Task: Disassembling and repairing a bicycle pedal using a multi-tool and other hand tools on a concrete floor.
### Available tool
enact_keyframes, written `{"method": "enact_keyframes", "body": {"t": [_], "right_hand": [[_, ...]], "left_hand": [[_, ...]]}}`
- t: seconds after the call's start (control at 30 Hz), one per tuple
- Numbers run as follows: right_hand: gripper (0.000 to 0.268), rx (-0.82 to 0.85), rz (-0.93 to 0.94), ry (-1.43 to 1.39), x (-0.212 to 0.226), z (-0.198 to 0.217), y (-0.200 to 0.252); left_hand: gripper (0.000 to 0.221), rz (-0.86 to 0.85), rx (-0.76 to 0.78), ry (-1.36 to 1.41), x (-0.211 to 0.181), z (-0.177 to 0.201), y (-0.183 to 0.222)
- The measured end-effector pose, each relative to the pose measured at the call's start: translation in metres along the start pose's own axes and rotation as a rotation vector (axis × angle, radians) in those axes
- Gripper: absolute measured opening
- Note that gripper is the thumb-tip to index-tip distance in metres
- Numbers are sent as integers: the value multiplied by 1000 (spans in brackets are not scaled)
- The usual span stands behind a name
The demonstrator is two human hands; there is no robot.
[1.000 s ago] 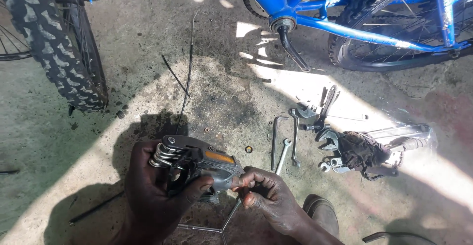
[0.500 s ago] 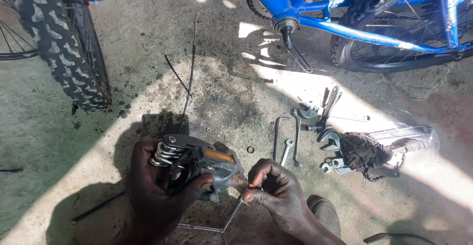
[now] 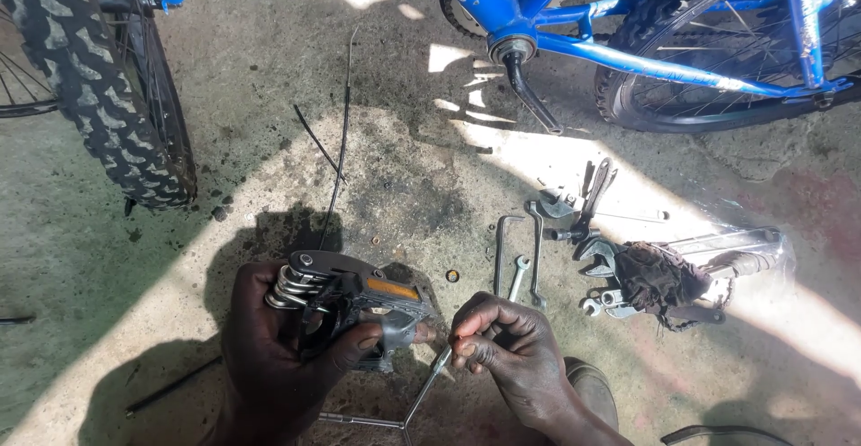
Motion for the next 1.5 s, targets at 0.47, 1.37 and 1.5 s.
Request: {"method": "enact_keyframes", "body": {"t": [0.47,1.37,1.5], "right_hand": [[24,-8,-323,-279,-18,0,-3],[30,-134,251,996,-108,40,-66],[21,-133,99,1111,-103,37,-67]], "left_hand": [[66,44,-6,71,5,0,-1],[64,73,-33,46,13,11,4],[61,48,-12,43,9,9,5]]}}
Point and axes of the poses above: each hand's wrist, its own y-axis away from the middle knuckle, its own z-axis out of the back of the hand, x = y × z, the point moved 4 cm from there along -y, towards the middle knuckle, and after that the axes turned 11 degrees about y, right-handed, at the moved point
